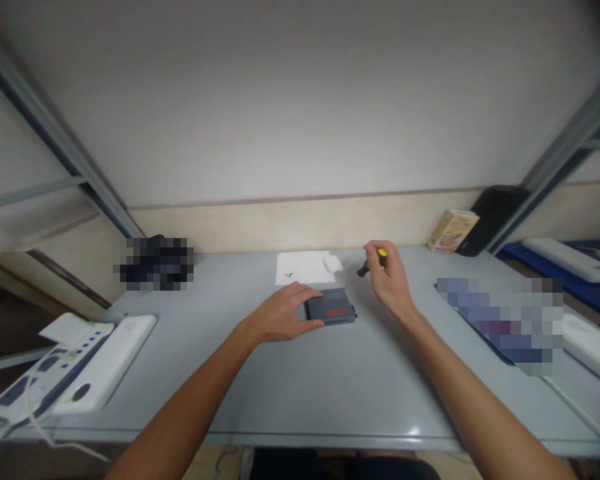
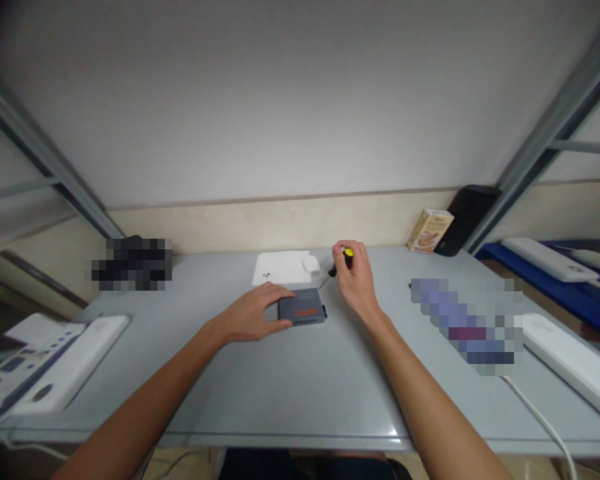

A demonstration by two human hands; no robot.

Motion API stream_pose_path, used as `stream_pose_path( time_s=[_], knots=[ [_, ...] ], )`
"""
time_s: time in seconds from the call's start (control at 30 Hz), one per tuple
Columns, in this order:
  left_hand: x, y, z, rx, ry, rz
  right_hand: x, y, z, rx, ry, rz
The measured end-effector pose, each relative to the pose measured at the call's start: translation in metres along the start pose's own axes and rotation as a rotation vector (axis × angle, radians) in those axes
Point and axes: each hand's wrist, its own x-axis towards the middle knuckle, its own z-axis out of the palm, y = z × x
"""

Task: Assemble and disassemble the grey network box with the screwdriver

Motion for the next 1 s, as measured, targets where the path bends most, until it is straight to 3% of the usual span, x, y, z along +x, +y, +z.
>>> stream_pose_path(
  time_s=[0.2,0.37,0.53,0.67,0.83,1.0],
  knots=[
    [-0.001,-0.001,0.000,-0.012,0.016,0.001,0.001,-0.005,0.001,-0.006,-0.098,0.028],
    [-0.001,-0.005,-0.003,-0.006,0.052,0.008,0.002,-0.014,-0.002,0.143,-0.117,0.174],
    [0.000,-0.030,-0.006,0.128,0.317,-0.157,-0.001,-0.019,0.005,0.244,-0.157,0.289],
    [-0.002,-0.056,-0.006,0.207,0.430,-0.302,-0.009,-0.016,0.016,0.321,-0.286,0.338],
    [-0.005,-0.068,0.001,0.241,0.384,-0.335,-0.020,-0.010,0.026,0.323,-0.425,0.315],
    [-0.005,-0.068,0.006,0.247,0.344,-0.320,-0.023,-0.007,0.030,0.296,-0.466,0.212]
  ],
)
